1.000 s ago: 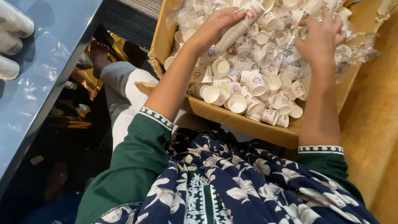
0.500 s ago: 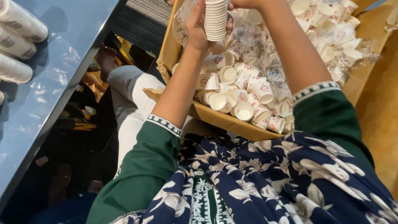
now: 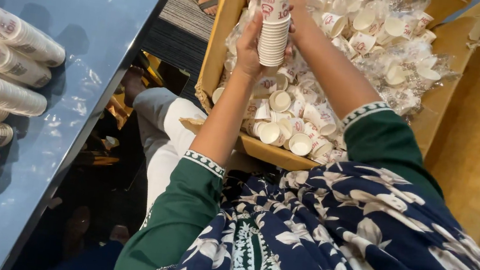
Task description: The recorder is sorting and stacking small paper cups from a large cardboard box and placing them onto a blue table.
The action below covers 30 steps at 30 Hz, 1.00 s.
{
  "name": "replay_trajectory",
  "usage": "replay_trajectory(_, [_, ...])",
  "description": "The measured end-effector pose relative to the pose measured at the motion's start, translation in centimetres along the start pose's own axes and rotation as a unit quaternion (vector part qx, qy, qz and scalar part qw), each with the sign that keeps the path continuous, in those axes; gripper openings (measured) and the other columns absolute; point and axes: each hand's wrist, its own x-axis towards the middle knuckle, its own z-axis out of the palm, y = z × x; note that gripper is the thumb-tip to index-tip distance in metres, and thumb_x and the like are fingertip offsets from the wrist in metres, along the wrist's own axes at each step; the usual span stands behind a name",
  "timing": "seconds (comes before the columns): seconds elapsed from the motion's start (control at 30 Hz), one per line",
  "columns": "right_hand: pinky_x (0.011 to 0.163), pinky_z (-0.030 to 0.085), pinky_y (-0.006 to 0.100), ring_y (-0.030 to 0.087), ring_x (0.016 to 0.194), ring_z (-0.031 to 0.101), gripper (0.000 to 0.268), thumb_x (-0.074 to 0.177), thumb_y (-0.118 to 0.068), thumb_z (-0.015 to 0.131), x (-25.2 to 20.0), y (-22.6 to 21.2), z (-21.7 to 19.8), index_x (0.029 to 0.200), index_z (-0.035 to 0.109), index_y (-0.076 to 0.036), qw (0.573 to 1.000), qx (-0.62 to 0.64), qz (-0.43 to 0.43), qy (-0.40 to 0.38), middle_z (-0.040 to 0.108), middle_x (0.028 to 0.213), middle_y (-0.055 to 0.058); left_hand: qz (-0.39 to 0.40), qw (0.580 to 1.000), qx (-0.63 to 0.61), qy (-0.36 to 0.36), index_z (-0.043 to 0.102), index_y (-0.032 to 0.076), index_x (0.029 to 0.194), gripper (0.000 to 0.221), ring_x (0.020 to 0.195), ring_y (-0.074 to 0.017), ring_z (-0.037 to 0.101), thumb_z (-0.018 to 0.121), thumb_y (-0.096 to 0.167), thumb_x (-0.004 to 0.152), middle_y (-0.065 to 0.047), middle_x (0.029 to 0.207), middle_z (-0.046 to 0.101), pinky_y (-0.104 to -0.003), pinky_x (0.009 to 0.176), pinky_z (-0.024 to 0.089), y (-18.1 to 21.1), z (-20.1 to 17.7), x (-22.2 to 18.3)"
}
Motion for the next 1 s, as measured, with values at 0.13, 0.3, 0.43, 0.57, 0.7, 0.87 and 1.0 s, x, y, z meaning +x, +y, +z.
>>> replay_trajectory(0.13, [0.075,0.055,0.04,0.027,0.088,0.073,0.013,0.105,-0.02,0.066,-4.1,8.7,-2.7,0.111,0.075,-0.013,0.997,-0.059,-0.016,0.039,0.077,0.099,0.015,0.021,1.0,0.009,-0.019,0.054,-0.007,0.141,0.07,0.073,-0.0248,0.068,0.047,0.053,0.108,-0.016,0.102,0.067,-0.037,0.061,0.056,0.1,-0.2,0.2])
replay_trajectory(0.3, [0.078,0.053,0.055,0.037,0.095,0.069,0.042,0.085,-0.004,0.071,-12.5,18.5,-6.5,0.126,0.073,-0.015,0.985,-0.13,0.113,0.002,0.073,0.108,0.018,0.061,0.995,0.068,0.035,0.061,-0.005,0.121,0.058,0.067,-0.0257,0.07,0.048,0.05,0.107,-0.017,0.096,0.07,-0.039,0.058,0.058,-0.3,-0.6,0.4])
replay_trajectory(0.43, [0.089,0.05,0.056,0.04,0.112,0.063,0.044,0.089,-0.004,0.07,-17.4,21.1,-7.5,0.132,0.068,-0.014,0.972,-0.136,0.191,0.007,0.067,0.121,0.022,0.065,0.993,0.085,0.046,0.064,-0.004,0.112,0.058,0.065,-0.0245,0.07,0.048,0.051,0.105,-0.016,0.093,0.071,-0.038,0.057,0.058,-0.1,-0.5,0.7])
replay_trajectory(0.57, [0.096,0.046,0.058,0.048,0.13,0.044,0.067,0.09,-0.002,0.07,-19.4,26.7,-3.6,0.152,0.046,-0.011,0.969,-0.104,0.223,-0.012,0.043,0.143,0.03,0.08,0.988,0.117,0.06,0.064,-0.004,0.112,0.058,0.066,-0.0238,0.071,0.051,0.052,0.104,-0.016,0.093,0.071,-0.038,0.056,0.06,-0.1,-0.5,0.8])
replay_trajectory(0.7, [0.106,0.043,0.058,0.043,0.138,0.043,0.075,0.096,-0.007,0.069,-20.4,27.7,-3.8,0.163,0.036,-0.014,0.961,-0.024,0.272,-0.045,0.04,0.153,0.024,0.086,0.988,0.117,0.048,0.065,-0.004,0.111,0.059,0.065,-0.0234,0.071,0.052,0.053,0.103,-0.015,0.092,0.071,-0.038,0.056,0.06,-0.1,-0.4,0.8])
replay_trajectory(0.87, [0.099,0.048,0.048,0.034,0.129,0.054,0.073,0.093,-0.024,0.073,-18.4,25.7,-8.7,0.159,0.043,-0.012,0.925,0.159,0.342,-0.034,0.051,0.149,0.019,0.087,0.986,0.126,0.061,0.064,-0.002,0.112,0.057,0.065,-0.0228,0.071,0.052,0.052,0.102,-0.015,0.091,0.071,-0.037,0.055,0.06,0.3,-0.4,0.5])
replay_trajectory(1.0, [0.087,0.048,0.045,0.029,0.111,0.058,0.06,0.093,-0.031,0.081,-18.6,25.3,-11.9,0.136,0.055,0.0,0.961,0.174,0.215,-0.019,0.058,0.126,0.022,0.083,0.984,0.137,0.077,0.063,-0.002,0.113,0.057,0.066,-0.0221,0.072,0.051,0.053,0.102,-0.015,0.092,0.072,-0.037,0.055,0.06,0.3,-0.5,0.4])
